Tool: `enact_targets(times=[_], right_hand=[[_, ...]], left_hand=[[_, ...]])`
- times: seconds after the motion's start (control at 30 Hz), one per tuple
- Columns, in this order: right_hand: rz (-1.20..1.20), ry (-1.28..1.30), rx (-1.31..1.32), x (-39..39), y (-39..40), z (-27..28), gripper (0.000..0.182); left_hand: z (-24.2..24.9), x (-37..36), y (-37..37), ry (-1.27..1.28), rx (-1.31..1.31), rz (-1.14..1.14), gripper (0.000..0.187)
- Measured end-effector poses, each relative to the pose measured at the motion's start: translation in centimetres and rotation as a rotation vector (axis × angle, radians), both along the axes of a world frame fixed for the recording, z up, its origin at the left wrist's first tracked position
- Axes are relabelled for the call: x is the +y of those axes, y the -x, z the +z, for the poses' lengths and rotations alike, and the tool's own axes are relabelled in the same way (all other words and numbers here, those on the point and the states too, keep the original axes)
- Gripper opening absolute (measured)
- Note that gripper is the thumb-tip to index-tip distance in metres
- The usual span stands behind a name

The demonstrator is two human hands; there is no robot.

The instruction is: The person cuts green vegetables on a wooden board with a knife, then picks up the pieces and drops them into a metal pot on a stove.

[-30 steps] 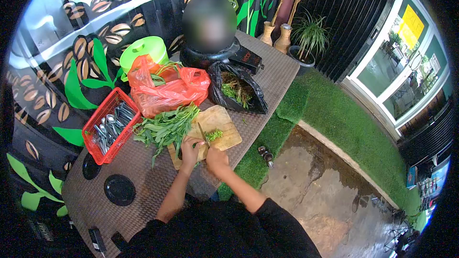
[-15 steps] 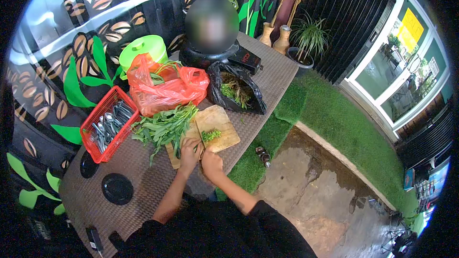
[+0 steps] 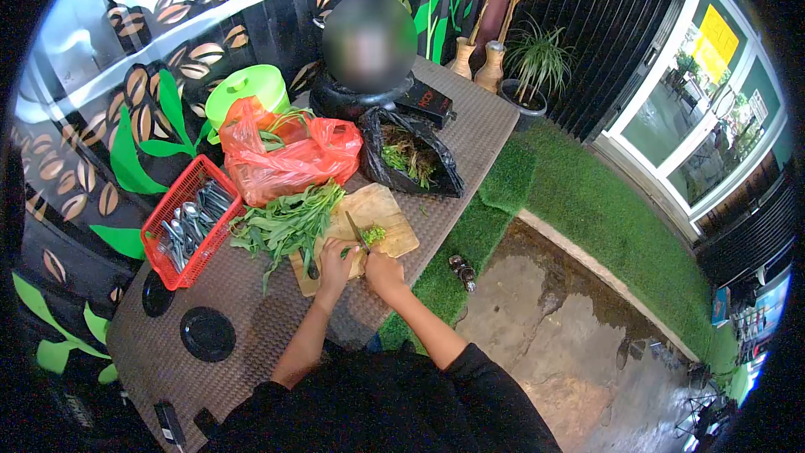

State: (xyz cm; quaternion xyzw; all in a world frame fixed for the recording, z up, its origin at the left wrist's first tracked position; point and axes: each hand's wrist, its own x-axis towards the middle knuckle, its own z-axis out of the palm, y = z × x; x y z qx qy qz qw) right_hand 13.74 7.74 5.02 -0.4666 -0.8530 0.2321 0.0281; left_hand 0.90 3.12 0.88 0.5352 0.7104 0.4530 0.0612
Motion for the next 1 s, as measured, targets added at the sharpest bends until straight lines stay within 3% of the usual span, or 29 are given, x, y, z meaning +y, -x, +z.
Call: enact_targets(times=[0.1,0.17,0.4,0.5,0.67,0.87,0.93,1.0], right_hand=[[0.044,0.028,-0.044,-1.0,0.2,-1.3,0.033],[-0.132,0.019,-0.004,-2.1,1.1,-2.5,0.033],[0.008,-0.018,0.031,0.7,1.3,-2.4,0.035],[-0.110,-0.025,0.001,-1.6,1.5,-3.7,0.035],[-0.101,-0.097,0.084,-0.4,2.5,-3.1,0.033],[0.092,-0.094,0.027,-1.0,0.6,-3.2,0.030],[-0.157,-0.037,0.005,-2.8,1.7,-3.5,0.033],[-0.134,-0.039,0.037,-2.1,2.1,-3.4,0.033]], left_hand=[[-0.1,0.0,-0.1,-0.103,0.034,0.021,0.008],[-0.3,0.1,0.1,-0.107,0.048,0.017,0.008],[-0.4,0.0,-0.3,-0.089,0.000,0.039,0.009],[-0.5,0.1,-0.2,-0.058,0.003,0.046,0.010],[-0.3,-0.7,-0.4,-0.064,0.117,0.014,0.014],[0.0,-0.6,0.3,-0.017,0.048,0.017,0.013],[0.0,-0.3,0.6,0.035,-0.039,0.042,0.012],[0.1,-0.2,1.0,0.016,-0.010,0.030,0.010]])
